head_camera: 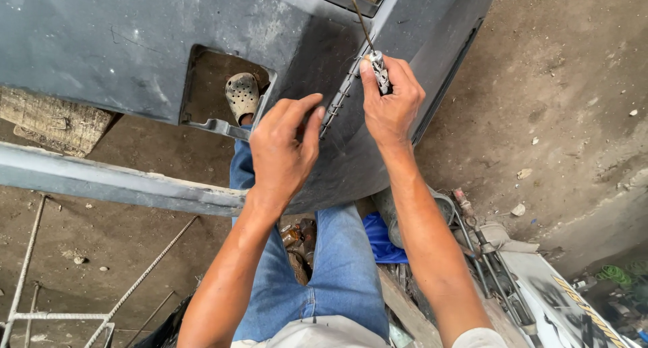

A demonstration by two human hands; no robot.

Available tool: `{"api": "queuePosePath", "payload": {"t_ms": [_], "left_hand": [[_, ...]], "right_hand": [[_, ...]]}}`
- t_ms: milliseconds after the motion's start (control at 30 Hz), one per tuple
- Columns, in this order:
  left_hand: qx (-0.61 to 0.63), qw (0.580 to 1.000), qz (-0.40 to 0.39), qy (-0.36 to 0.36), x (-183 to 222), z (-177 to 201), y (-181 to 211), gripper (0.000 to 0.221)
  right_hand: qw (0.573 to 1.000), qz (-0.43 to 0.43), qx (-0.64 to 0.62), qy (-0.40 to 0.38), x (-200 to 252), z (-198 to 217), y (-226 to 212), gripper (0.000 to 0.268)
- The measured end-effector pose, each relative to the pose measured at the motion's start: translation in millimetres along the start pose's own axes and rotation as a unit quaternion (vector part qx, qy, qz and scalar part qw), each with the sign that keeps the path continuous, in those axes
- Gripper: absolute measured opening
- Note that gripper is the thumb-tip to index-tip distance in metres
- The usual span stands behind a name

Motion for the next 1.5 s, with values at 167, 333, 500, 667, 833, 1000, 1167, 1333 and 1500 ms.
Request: {"api": "queuePosePath", "payload": {"t_ms": [167, 333, 500, 667, 833, 1000, 1167, 1333, 1500], "left_hand": [[-0.043, 0.996, 0.016, -0.070, -22, -21, -1, 0.029], [-0.061, 0.979, 0.079, -0.178, -52, -44, -8, 0.045], [-0.037, 0.972, 0.093, -0.215, -65, -47, -4, 0.047], [-0.042, 0.972, 0.092, -0.212, -70, -53, -10, 0.042], [-0.028, 0.974, 0.089, -0.206, -76, -51, -9, 0.039], [-0.022, 0.975, 0.068, -0.208, -79, -52, -13, 0.041], [-0.003, 0.973, 0.075, -0.219, -83, -52, -16, 0.040], [0.013, 0.978, 0.046, -0.204, -84, -55, -26, 0.041], [0.036, 0.979, 0.045, -0.197, -83, -55, -30, 0.040]], "right_hand": [[0.999, -0.025, 0.008, -0.032, -6, 6, -1, 0.016], [0.998, -0.025, 0.002, -0.061, -9, 8, 4, 0.016], [0.980, -0.106, -0.133, -0.103, -8, 6, 23, 0.009], [0.970, -0.119, -0.177, -0.118, -9, 7, 30, 0.007], [0.959, -0.141, -0.202, -0.141, -12, 8, 32, 0.009], [0.978, -0.071, -0.110, -0.162, -17, 9, 28, 0.012], [0.973, -0.084, -0.118, -0.179, -20, 9, 34, 0.013], [0.951, -0.142, -0.164, -0.222, -31, 14, 36, 0.014], [0.888, -0.185, -0.282, -0.311, -38, 19, 43, 0.012]]}}
Point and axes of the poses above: each hand's wrist, its own x-axis away from the middle knuckle, its own z-axis out of the back of the hand, y = z × x, the point moved 3 cm from there along -x, towards the middle knuckle, and after that the axes turned 15 degrees about -y, right-handed, at the moved point
